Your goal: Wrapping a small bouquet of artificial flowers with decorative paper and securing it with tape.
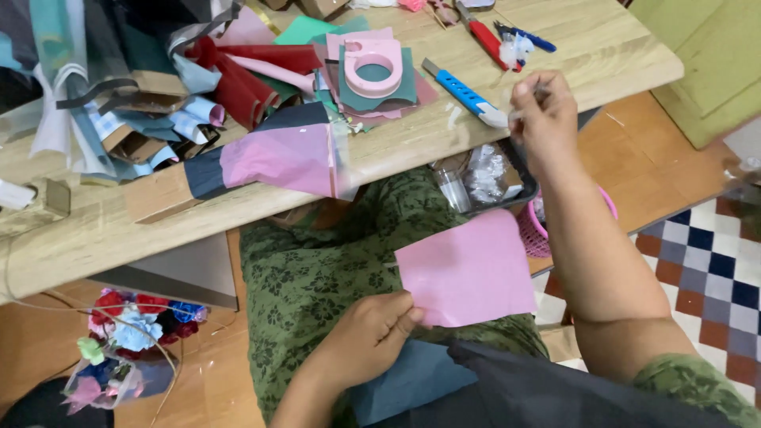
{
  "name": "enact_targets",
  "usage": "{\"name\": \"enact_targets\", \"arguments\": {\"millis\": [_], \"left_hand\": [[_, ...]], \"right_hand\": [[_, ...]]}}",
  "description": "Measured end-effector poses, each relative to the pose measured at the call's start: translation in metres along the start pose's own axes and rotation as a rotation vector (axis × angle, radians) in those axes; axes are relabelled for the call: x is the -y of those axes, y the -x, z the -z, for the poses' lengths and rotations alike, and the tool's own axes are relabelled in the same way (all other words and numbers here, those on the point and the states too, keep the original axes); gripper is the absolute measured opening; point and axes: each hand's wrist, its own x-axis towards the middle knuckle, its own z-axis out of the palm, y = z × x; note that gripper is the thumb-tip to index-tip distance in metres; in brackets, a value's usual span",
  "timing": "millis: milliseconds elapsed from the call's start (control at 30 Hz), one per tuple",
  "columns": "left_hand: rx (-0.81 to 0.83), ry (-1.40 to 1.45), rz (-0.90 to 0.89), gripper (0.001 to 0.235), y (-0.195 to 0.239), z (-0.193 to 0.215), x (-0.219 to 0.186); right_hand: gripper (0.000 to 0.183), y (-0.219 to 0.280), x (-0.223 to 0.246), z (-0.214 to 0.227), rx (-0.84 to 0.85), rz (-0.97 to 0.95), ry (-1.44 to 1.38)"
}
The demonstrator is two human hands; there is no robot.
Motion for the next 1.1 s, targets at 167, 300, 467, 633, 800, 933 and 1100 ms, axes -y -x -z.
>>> {"name": "enact_targets", "arguments": {"millis": [167, 300, 467, 633, 800, 933, 1100], "left_hand": [[-0.076, 0.114, 0.171, 0.039, -0.001, 0.007, 0.002], [-0.119, 0.129, 0.196, 0.043, -0.008, 0.009, 0.003], [-0.128, 0.103, 0.196, 0.040, -0.012, 0.006, 0.023], [-0.190, 0.101, 0.149, 0.039, -0.017, 0.015, 0.024], [-0.297, 0.166, 0.116, 0.042, -0.027, 0.022, 0.029], [-0.369, 0.275, 0.087, 0.037, -0.037, 0.017, 0.037], [-0.503, 0.327, -0.095, 0.042, -0.040, 0.016, 0.030]], "right_hand": [[0.007, -0.087, -0.016, 0.041, -0.181, -0.109, 0.206], [0.020, -0.144, -0.040, 0.046, -0.339, -0.118, 0.247], [0.020, -0.192, -0.110, 0.061, -0.234, 0.095, 0.555], [0.018, -0.186, -0.124, 0.053, -0.149, 0.057, 0.805], [0.024, -0.179, -0.125, 0.045, -0.041, -0.133, 1.020], [0.029, -0.183, -0.117, 0.049, 0.232, 0.032, 1.240], [0.054, -0.168, -0.099, 0.041, 0.168, -0.064, 1.083]]}}
